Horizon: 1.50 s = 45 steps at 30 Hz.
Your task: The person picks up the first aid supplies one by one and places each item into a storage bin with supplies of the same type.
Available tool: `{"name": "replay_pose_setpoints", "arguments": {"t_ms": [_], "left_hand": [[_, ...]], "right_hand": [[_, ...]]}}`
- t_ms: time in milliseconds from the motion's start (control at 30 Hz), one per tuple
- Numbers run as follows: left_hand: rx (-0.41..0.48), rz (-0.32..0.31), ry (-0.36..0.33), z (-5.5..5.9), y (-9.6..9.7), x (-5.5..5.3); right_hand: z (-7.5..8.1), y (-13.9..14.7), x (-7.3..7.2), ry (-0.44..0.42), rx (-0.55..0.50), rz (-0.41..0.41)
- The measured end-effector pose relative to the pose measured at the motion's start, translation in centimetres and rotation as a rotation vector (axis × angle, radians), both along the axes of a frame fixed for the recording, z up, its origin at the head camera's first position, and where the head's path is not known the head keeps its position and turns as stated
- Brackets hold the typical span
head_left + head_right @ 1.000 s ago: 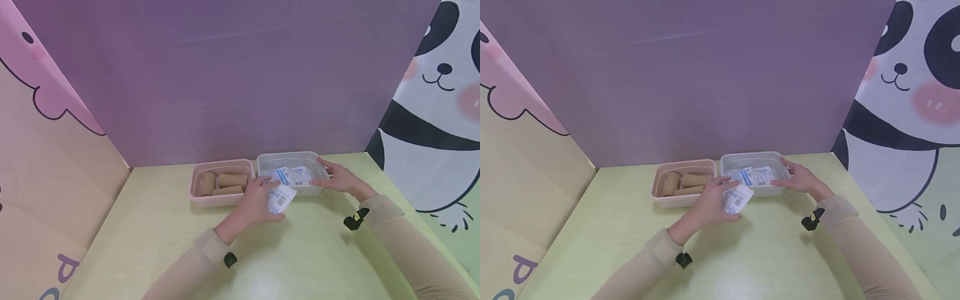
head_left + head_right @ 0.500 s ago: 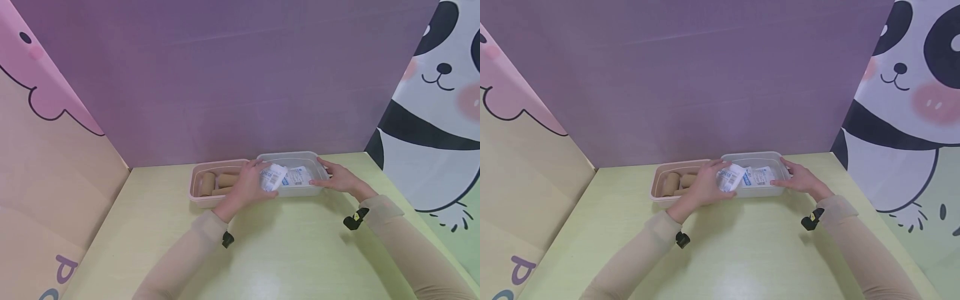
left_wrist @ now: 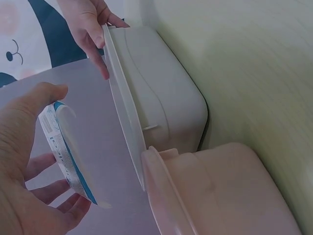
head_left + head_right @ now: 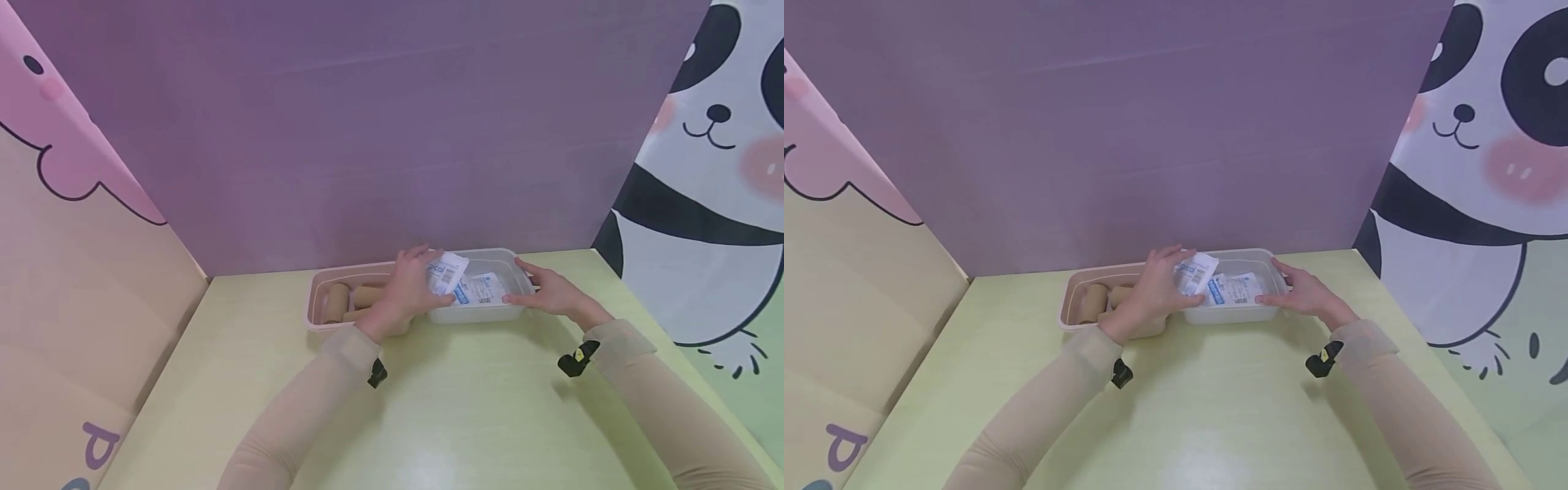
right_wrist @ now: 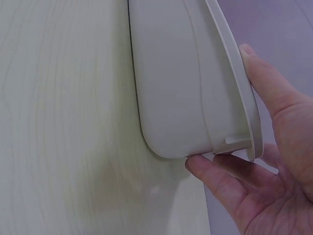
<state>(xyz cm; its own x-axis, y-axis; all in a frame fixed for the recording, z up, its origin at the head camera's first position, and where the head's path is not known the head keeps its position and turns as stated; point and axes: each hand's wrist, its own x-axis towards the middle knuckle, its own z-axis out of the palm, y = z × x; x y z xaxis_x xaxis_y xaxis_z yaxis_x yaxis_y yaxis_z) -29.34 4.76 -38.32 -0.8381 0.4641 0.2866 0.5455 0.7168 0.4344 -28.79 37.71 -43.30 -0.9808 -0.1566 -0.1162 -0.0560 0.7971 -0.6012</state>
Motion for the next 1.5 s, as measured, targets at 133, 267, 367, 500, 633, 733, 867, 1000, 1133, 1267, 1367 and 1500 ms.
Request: {"name": "replay_pose_setpoints", "arguments": {"t_ms": [133,267,367,500,633,733,867,1000,1133,1267,1367,1500], "left_hand": [[0.009,-0.014,-0.014,0.0,0.4,-0.2],[0.013,-0.013,-0.02,0.0,1.0,-0.7],[-0.001,-0.007,-0.018,0.0,1.4,-1.1],[-0.022,-0.008,-0.024,0.1,1.7,-1.5],[-0.041,0.007,-0.035,0.0,1.8,-1.8],[-0.057,0.016,-0.039,-0.1,1.9,-2.0],[-0.066,0.01,-0.053,-0.6,2.5,-2.5],[-0.077,0.009,-0.062,-1.1,3.2,-2.9],[-0.104,0.006,-0.051,-1.3,3.8,-3.1],[-0.138,0.001,-0.04,-1.4,4.2,-3.3],[-0.147,0.004,-0.035,-1.5,4.3,-3.4],[-0.154,-0.004,-0.053,-1.7,4.5,-3.5]], "right_hand": [[0.0,0.0,0.0,0.001,-0.003,-0.003],[0.1,0.0,0.0,-0.002,-0.005,-0.008],[0.0,0.0,0.0,-0.007,0.002,-0.01],[-0.1,0.0,-0.1,-0.009,-0.001,-0.011],[-0.3,-0.1,-0.3,-0.006,-0.01,-0.004],[-0.4,-0.1,-0.3,-0.01,-0.012,-0.001],[-0.3,0.2,-0.2,-0.006,-0.015,-0.002],[-0.3,0.3,-0.1,-0.002,-0.023,-0.005],[0.0,0.2,0.0,-0.008,-0.019,-0.005],[0.3,0.0,0.1,-0.013,-0.004,-0.003],[0.3,0.1,0.1,-0.009,0.0,-0.002],[0.1,0.2,0.1,-0.006,-0.007,0.0]]}}
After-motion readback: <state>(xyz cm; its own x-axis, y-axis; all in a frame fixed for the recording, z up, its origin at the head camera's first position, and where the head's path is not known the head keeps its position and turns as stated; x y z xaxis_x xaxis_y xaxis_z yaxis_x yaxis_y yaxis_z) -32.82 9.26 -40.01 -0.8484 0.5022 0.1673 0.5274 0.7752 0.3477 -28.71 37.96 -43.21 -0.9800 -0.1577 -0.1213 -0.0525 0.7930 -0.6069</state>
